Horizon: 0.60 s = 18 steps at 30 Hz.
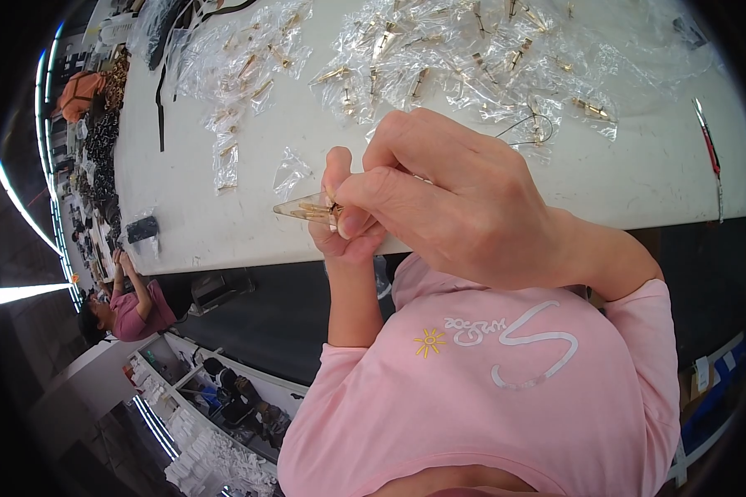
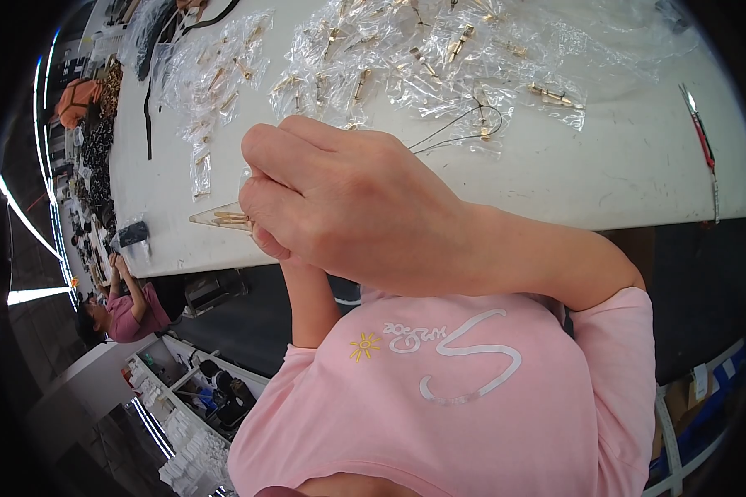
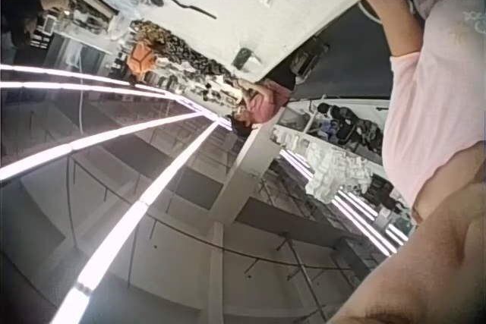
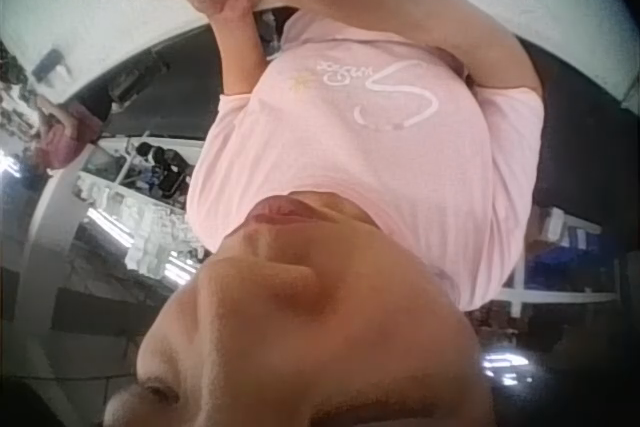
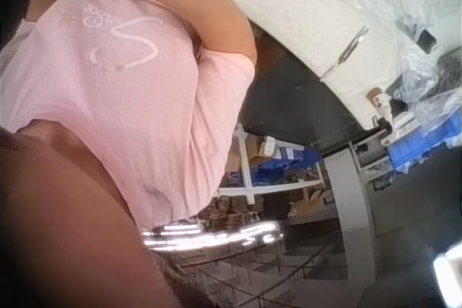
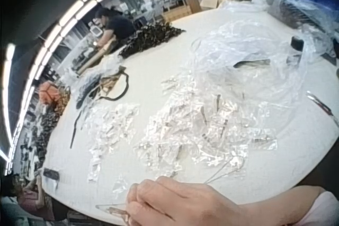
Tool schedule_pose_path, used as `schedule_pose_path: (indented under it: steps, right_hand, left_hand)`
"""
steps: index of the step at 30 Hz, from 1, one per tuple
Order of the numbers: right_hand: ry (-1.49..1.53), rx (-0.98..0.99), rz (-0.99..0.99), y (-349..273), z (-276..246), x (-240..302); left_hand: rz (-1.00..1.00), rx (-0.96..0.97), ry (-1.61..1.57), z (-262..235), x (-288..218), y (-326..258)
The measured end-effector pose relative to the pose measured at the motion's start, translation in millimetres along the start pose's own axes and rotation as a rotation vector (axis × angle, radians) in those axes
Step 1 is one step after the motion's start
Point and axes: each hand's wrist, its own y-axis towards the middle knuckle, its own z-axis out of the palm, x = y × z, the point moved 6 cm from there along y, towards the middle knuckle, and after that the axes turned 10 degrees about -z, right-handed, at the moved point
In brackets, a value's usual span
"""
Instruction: Threading small metal components onto a wire for hardware assembly.
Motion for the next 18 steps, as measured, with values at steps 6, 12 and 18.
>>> schedule_pose_path:
  steps: [6,12,18]
  right_hand:
    - [0.005,-0.009,0.002,0,0,0]
    - [0.004,-0.025,0.016,-1,-1,0]
    - [-0.005,-0.024,0.015,1,-2,-1]
  left_hand:
    - [0.054,-0.078,-0.104,-4,-5,-2]
    - [0.014,0.018,0.011,-6,0,-1]
    - [-0.014,-0.066,0.003,-4,-7,1]
